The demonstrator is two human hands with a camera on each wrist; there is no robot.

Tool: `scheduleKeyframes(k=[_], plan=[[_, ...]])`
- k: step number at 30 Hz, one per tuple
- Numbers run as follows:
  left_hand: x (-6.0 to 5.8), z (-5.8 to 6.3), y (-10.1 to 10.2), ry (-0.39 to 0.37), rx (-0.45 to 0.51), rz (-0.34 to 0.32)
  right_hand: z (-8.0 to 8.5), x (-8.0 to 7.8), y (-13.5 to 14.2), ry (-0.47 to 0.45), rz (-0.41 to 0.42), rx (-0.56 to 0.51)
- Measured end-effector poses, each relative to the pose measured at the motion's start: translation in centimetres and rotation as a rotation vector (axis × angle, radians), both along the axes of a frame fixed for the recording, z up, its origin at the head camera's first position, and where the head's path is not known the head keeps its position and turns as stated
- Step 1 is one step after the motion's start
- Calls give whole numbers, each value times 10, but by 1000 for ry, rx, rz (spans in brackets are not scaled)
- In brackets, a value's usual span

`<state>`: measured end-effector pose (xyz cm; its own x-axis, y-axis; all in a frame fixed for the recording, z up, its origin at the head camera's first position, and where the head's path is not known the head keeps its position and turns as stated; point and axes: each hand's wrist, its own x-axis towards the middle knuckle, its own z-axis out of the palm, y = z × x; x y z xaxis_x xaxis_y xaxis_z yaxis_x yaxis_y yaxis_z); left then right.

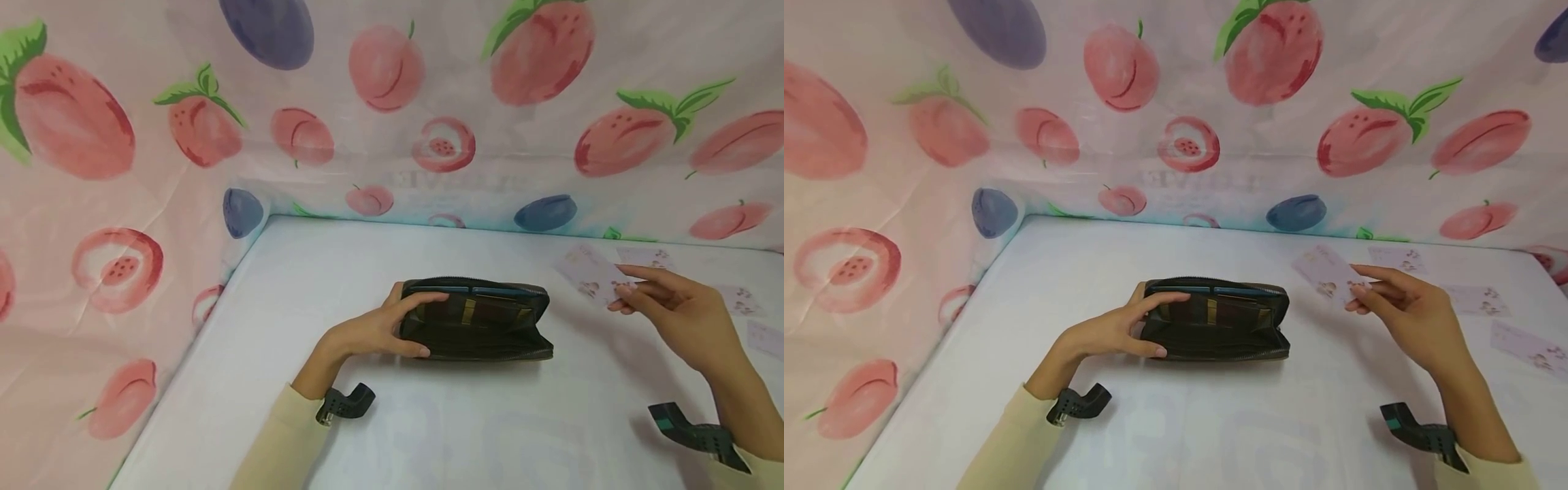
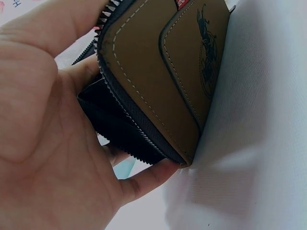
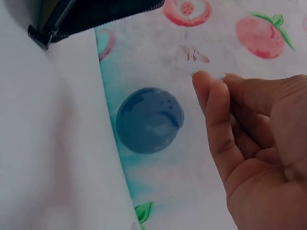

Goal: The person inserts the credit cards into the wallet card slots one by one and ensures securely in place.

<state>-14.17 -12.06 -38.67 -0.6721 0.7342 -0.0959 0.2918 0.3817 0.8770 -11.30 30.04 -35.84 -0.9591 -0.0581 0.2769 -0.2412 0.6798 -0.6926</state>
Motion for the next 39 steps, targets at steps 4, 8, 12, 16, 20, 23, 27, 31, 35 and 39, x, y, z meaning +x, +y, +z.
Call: scheduleKeyframes(k=[4, 8, 12, 16, 20, 23, 27, 31, 35, 39], plan=[[0, 2, -1, -7, -2, 2, 8, 5, -10, 30, 34, -45], [0, 2, -1, -22, -4, 1, 13, 10, -23, 70, 102, -73], [-1, 2, -1, -23, -6, -6, 14, 14, -36, 109, 202, -84], [-1, 2, -1, -16, -7, -7, 13, 14, -48, 172, 307, -48], [-2, 1, -1, -21, -12, -3, 11, 12, -60, 275, 395, 53], [-3, 0, -2, -30, -17, 6, 11, 10, -68, 318, 437, 103], [-2, 0, -2, -36, -20, 6, 15, 10, -78, 331, 477, 112], [-2, -1, -3, -39, -20, -1, 17, 11, -86, 324, 507, 113], [-2, -1, -3, -42, -18, -4, 17, 12, -90, 306, 520, 125], [-2, -1, -3, -49, -14, -8, 16, 11, -92, 288, 533, 120]])
